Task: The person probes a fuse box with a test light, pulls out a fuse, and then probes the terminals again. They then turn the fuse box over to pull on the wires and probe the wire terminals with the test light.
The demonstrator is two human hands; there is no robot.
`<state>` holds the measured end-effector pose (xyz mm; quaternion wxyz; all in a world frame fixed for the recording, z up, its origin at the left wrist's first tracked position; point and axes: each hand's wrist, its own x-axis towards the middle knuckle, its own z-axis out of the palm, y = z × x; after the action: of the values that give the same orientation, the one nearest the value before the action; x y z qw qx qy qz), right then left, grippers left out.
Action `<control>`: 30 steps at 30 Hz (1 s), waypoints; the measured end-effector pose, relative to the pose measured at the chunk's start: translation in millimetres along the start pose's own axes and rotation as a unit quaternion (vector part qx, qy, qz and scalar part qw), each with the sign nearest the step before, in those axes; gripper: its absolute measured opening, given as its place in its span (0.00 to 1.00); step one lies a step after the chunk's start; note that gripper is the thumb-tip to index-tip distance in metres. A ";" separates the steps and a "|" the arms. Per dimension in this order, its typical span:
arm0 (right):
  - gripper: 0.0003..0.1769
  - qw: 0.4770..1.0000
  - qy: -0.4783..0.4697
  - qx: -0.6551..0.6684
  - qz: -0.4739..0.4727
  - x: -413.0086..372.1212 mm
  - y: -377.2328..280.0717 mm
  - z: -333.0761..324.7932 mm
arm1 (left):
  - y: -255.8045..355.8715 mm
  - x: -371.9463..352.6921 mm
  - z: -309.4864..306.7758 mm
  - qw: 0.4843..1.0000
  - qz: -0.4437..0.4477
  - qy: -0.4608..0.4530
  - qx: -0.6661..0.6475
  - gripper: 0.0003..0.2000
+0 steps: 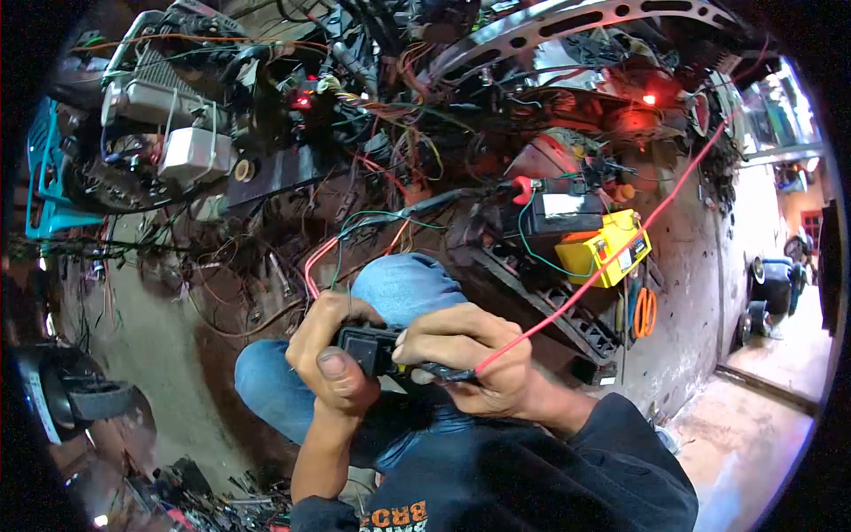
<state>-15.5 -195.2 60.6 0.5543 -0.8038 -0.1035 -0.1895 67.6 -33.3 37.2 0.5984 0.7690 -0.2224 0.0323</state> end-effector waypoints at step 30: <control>0.24 0.999 0.029 -0.034 -0.003 0.5 -1.0 -0.7 | -1.1 2.6 -1.0 1.000 0.006 -0.006 -0.007 0.41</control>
<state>-15.5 -195.5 61.9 0.5289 -0.8160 -0.0835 -0.2179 70.7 -32.9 37.3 0.6022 0.7637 -0.2308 0.0303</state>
